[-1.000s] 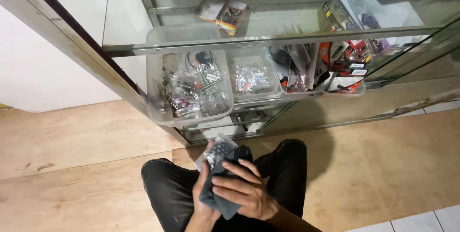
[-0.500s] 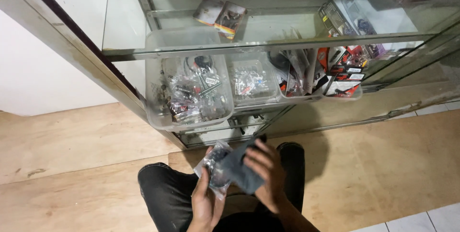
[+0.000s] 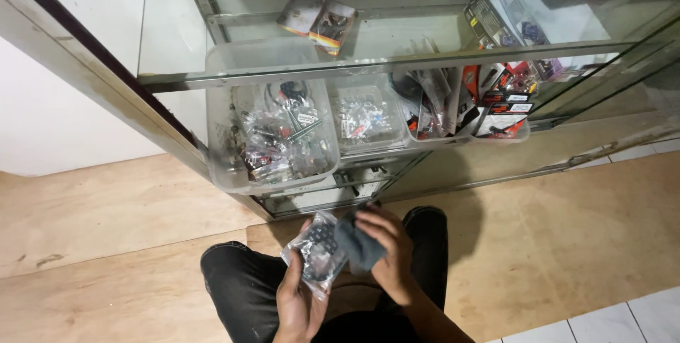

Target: Cleaning small motorcycle parts in plastic packaging with a cloth inside a display case.

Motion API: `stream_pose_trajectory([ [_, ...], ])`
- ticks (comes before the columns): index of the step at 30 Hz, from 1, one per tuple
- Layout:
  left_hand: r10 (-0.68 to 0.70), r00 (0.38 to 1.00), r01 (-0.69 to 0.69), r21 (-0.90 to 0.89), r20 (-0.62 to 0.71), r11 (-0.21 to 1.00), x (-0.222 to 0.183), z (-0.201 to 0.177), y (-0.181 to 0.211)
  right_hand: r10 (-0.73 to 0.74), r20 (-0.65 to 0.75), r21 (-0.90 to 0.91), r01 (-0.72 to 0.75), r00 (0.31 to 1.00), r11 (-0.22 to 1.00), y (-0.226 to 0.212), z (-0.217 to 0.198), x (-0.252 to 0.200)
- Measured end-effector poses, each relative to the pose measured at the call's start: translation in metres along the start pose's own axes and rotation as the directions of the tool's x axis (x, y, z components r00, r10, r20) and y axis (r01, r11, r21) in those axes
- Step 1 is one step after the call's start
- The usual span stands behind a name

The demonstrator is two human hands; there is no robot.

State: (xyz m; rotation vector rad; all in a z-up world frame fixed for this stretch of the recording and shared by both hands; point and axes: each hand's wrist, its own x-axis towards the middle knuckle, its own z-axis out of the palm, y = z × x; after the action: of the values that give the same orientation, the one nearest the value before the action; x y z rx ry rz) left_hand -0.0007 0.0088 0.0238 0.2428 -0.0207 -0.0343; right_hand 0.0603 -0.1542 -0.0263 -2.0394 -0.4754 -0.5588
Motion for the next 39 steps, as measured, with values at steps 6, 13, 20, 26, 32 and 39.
stream_pose_trajectory([
  [6,-0.052,0.935,0.106,0.135,-0.351,0.985,0.002,-0.011,-0.01,-0.327,-0.07,-0.076,0.321,0.943,0.944,-0.046,-0.018,0.017],
  [13,-0.059,0.995,0.061,0.027,-0.086,0.998,-0.002,-0.016,-0.008,-0.283,0.238,0.096,0.268,0.929,0.959,-0.051,-0.002,-0.005],
  [20,-0.03,0.986,0.047,0.099,-0.165,0.994,0.0,-0.009,-0.004,-0.065,0.021,-0.002,0.065,0.998,0.998,-0.007,-0.002,-0.005],
  [26,-0.067,0.95,0.125,0.177,-0.304,0.976,0.005,0.004,-0.01,-0.2,-0.034,-0.077,0.196,0.979,0.977,-0.027,-0.014,0.001],
  [32,-0.099,0.988,0.107,0.057,-0.12,0.993,0.003,-0.013,-0.014,-0.29,0.155,0.036,0.288,0.944,0.957,-0.055,-0.007,-0.001],
  [39,0.008,0.998,-0.006,0.039,-0.063,0.999,0.006,-0.002,-0.002,-0.026,0.003,-0.011,0.026,1.0,1.0,-0.012,-0.011,0.008],
])
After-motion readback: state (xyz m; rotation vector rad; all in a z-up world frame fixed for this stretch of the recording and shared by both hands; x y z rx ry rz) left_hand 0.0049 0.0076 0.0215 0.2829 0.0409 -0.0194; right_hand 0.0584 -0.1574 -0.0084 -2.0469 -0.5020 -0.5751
